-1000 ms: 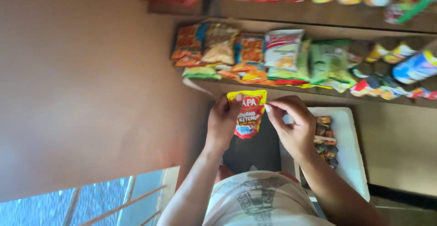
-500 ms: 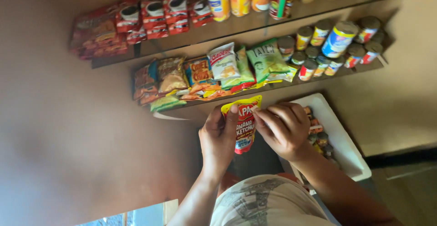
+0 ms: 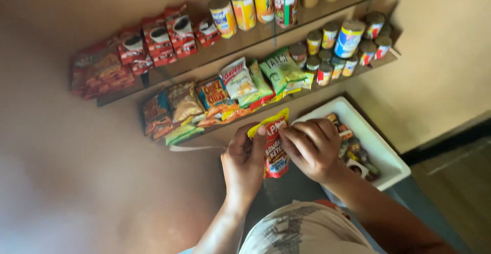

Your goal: Stocking and organizing various grocery items and condiments onto storage shelves from a container.

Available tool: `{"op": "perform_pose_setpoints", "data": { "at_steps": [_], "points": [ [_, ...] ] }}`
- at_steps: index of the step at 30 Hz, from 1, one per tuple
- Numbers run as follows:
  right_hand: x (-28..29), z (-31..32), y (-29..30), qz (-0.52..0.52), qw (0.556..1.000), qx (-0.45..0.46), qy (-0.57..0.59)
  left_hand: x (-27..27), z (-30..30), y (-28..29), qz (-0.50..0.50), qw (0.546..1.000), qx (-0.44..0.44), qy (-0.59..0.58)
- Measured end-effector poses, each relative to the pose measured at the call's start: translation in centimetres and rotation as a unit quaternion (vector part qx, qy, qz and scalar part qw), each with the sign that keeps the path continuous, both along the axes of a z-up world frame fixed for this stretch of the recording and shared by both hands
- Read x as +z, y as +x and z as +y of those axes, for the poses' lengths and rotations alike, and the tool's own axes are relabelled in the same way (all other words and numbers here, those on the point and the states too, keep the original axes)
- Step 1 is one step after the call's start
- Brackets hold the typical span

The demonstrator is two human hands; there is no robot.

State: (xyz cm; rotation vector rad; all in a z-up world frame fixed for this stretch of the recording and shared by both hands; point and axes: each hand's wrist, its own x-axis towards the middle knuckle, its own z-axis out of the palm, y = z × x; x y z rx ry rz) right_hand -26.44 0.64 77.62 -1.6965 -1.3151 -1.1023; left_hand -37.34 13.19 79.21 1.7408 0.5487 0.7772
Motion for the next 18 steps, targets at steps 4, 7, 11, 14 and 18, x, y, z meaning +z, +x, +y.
{"op": "perform_pose_setpoints", "data": {
  "at_steps": [4,7,11,14,18],
  "points": [
    [0.3,0.9,-1.3,0.008,1.000,0.001,0.001,-0.3,1.1,-1.1,-0.060,0.995,-0.046,-0.058],
    [0.5,1.2,-2.7,0.031,0.999,0.002,-0.022,-1.7,1.7,-1.8,-0.076,0.989,-0.078,-0.098],
    [0.3,1.9,-4.1,0.035,0.999,-0.002,-0.031,-3.0,2.5,-2.4,-0.143,0.965,-0.139,-0.172],
    [0.3,2.4,-5.0,0.044,0.998,-0.017,-0.039,-3.7,3.0,-2.6,-0.164,0.951,-0.166,-0.205],
    [0.4,2.6,-6.0,0.061,0.997,-0.020,-0.042,-3.7,3.2,-3.2,-0.157,0.952,-0.166,-0.202]
  ]
}}
